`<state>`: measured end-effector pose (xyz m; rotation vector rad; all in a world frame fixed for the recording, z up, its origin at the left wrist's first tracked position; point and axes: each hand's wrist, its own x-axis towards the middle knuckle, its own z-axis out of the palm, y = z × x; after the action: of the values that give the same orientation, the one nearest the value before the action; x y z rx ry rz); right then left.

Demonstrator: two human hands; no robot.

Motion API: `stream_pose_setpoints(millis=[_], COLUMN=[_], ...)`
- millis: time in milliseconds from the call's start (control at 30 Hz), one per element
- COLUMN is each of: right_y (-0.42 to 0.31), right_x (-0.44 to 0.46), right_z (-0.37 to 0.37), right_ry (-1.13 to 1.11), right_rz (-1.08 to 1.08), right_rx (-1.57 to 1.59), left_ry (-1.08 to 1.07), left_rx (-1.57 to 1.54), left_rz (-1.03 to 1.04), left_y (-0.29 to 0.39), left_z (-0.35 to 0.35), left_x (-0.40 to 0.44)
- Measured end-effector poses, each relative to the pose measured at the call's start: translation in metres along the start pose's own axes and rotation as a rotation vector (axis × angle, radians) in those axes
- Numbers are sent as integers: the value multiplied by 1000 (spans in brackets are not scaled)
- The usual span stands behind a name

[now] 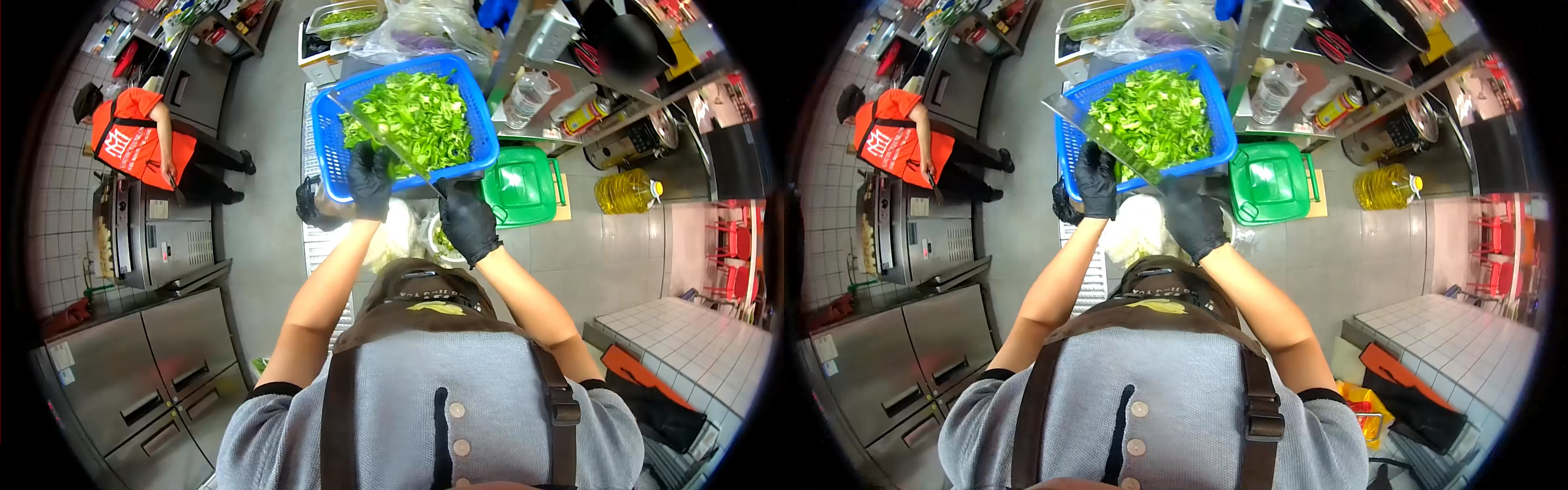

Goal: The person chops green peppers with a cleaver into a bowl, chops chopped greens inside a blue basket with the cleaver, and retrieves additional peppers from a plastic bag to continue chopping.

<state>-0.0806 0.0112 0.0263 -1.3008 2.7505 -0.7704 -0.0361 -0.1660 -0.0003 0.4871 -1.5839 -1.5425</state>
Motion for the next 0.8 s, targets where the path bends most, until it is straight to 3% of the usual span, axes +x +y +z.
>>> stream_pose_setpoints(millis=[100,133,167,233,300,333,433,467,567,600,700,800], right_y=[-1,1,1,0,1,1,14,19,23,19,-5,-14], right_x=[14,18,23,34,54,65,79,81,84,87,96,112], right_z=[4,4,5,8,13,15,18,14,13,9,-5,-8], right_ry=[54,80,106,25,-2,-17,64,-27,91,36,80,236], right_rz=[-62,-80,-96,-74,-69,-7,9,86,50,104,134,136], right_rx=[-38,-44,-51,-71,-23,-17,14,5,107,193,393,442], left_ry=[6,99,85,110,-25,-13,14,3,-63,-98,-161,-185], left_rx=[-118,-12,-154,-96,-113,-62,-172,-325,-802,-791,-520,-141], left_rz=[-20,14,30,-41,-201,-133,-267,-445,-910,-958,-803,-438], left_y=[7,-3,-15,-14,-24,-23,-37,-40,-19,-13,-12,-28], left_z=[-11,-16,-13,-4,-5,1,-11,-16,-26,-26,-25,-15], left_x=[24,27,27,26,19,16,36,42,59,63,63,54])
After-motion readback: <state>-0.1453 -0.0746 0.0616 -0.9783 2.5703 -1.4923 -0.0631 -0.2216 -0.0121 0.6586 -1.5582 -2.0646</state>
